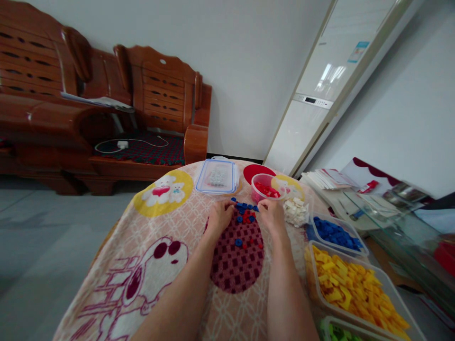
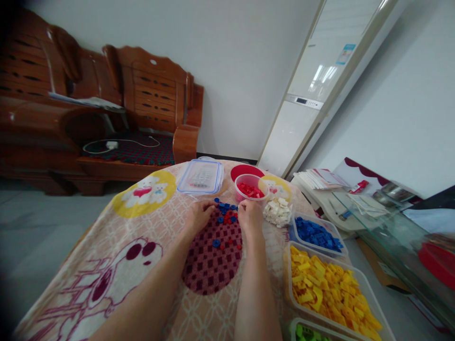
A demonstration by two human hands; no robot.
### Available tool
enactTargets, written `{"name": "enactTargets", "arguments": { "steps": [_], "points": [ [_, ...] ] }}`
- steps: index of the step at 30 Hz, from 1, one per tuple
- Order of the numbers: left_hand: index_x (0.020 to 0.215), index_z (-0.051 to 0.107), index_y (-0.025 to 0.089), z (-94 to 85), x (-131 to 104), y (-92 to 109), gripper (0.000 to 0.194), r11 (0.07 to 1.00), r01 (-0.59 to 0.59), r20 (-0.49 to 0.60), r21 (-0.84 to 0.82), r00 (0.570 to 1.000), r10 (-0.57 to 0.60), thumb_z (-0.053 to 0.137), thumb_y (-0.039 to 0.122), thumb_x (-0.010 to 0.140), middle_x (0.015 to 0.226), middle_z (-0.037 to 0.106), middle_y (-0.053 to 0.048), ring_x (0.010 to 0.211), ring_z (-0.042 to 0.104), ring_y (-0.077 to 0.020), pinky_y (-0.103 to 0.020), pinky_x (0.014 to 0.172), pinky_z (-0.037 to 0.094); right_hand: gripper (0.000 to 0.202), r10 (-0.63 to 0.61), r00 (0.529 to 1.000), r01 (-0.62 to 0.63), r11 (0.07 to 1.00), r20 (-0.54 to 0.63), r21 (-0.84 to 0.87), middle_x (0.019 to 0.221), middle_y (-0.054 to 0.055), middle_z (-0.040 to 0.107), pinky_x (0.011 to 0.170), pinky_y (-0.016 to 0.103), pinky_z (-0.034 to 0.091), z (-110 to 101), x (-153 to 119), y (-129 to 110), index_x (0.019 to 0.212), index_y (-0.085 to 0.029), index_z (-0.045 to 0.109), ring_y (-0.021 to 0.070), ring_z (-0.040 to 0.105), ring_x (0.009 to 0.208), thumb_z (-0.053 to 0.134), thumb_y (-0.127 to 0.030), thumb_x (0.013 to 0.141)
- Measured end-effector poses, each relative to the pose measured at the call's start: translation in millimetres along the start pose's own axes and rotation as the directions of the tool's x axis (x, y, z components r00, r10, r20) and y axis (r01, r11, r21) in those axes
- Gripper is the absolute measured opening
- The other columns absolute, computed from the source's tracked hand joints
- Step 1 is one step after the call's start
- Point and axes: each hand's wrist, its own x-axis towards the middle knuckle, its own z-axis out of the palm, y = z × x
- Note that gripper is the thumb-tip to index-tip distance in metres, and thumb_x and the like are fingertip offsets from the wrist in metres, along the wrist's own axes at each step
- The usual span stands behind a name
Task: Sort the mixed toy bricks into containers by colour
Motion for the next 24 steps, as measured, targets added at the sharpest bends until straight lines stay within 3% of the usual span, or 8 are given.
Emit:
{"name": "enactTargets", "arguments": {
  "steps": [3,6,9,12,16,18,21,24],
  "points": [
    [0.102,0.074,0.018,0.7,0,-1,0.029,1.0,-0.024,-0.085,0.011,0.996,0.024,0.051,0.018,0.084,0.101,0.075,-0.006,0.097,0.068,-0.0208,-0.035,0.093,0.053,0.019,0.011,0.996,0.011,0.966,0.084,-0.258,0.093,0.012,0.073,0.084,0.033,0.046,8,-3,2,0.09,-0.019,0.073,0.0236,0.067,0.091,0.056,-0.021,0.081],
    [0.108,0.071,0.018,2.7,-1,-3,0.032,0.993,-0.11,-0.103,0.053,0.988,0.115,0.053,0.014,0.082,0.114,0.071,-0.007,0.108,0.064,-0.021,-0.037,0.102,0.049,0.024,-0.026,0.992,0.064,0.947,0.123,-0.315,0.1,0.013,0.072,0.087,0.032,0.044,16,-6,5,0.104,-0.018,0.07,0.0235,0.065,0.096,0.056,-0.024,0.086],
    [0.112,0.069,0.017,5.3,-1,-4,0.034,0.979,-0.179,-0.09,0.093,0.978,0.187,0.057,0.012,0.08,0.121,0.069,-0.008,0.116,0.06,-0.021,-0.038,0.109,0.044,0.02,-0.047,0.988,0.094,0.937,0.144,-0.336,0.096,0.013,0.073,0.085,0.031,0.044,18,-6,5,0.094,-0.018,0.072,0.0232,0.065,0.094,0.055,-0.026,0.088],
    [0.115,0.067,0.017,5.8,-1,-3,0.036,0.984,-0.157,-0.062,0.084,0.985,0.163,0.055,0.011,0.081,0.12,0.069,-0.009,0.115,0.061,-0.021,-0.038,0.108,0.045,0.022,-0.012,0.994,0.046,0.95,0.11,-0.309,0.089,0.012,0.074,0.082,0.029,0.044,14,-4,3,0.082,-0.019,0.074,0.0213,0.066,0.088,0.053,-0.022,0.087],
    [0.112,0.068,0.018,3.8,-1,-3,0.035,0.99,-0.123,-0.125,0.075,0.983,0.132,0.052,0.012,0.082,0.116,0.069,-0.008,0.113,0.061,-0.0215,-0.038,0.106,0.046,0.025,-0.084,0.996,0.089,0.976,0.033,-0.198,0.096,0.009,0.074,0.088,0.029,0.044,14,0,3,0.095,-0.02,0.074,0.0194,0.067,0.091,0.05,-0.022,0.088],
    [0.113,0.068,0.018,3.9,-1,-3,0.035,0.988,-0.13,-0.14,0.088,0.98,0.141,0.052,0.012,0.082,0.117,0.069,-0.008,0.115,0.06,-0.0221,-0.039,0.107,0.045,0.028,-0.176,0.983,0.181,0.976,0.052,-0.122,0.108,0.01,0.072,0.095,0.029,0.043,22,0,5,0.106,-0.018,0.071,0.0195,0.065,0.101,0.05,-0.022,0.089],
    [0.119,0.065,0.017,6.7,-2,-3,0.041,0.982,-0.151,-0.074,0.113,0.984,0.159,0.054,0.01,0.08,0.124,0.067,-0.009,0.121,0.057,-0.0226,-0.04,0.11,0.042,0.037,-0.286,0.952,0.291,0.956,0.107,-0.036,0.125,0.012,0.065,0.102,0.032,0.041,38,-1,6,0.122,-0.016,0.064,0.0202,0.058,0.117,0.051,-0.02,0.088],
    [0.121,0.064,0.017,8.9,-3,-2,0.044,0.975,-0.168,0.003,0.148,0.986,0.169,0.057,0.01,0.079,0.128,0.064,-0.01,0.124,0.055,-0.0231,-0.039,0.112,0.039,0.04,-0.299,0.938,0.311,0.95,0.177,-0.041,0.124,0.012,0.065,0.102,0.035,0.041,46,-3,3,0.124,-0.017,0.062,0.0219,0.058,0.116,0.055,-0.018,0.084]
  ]
}}
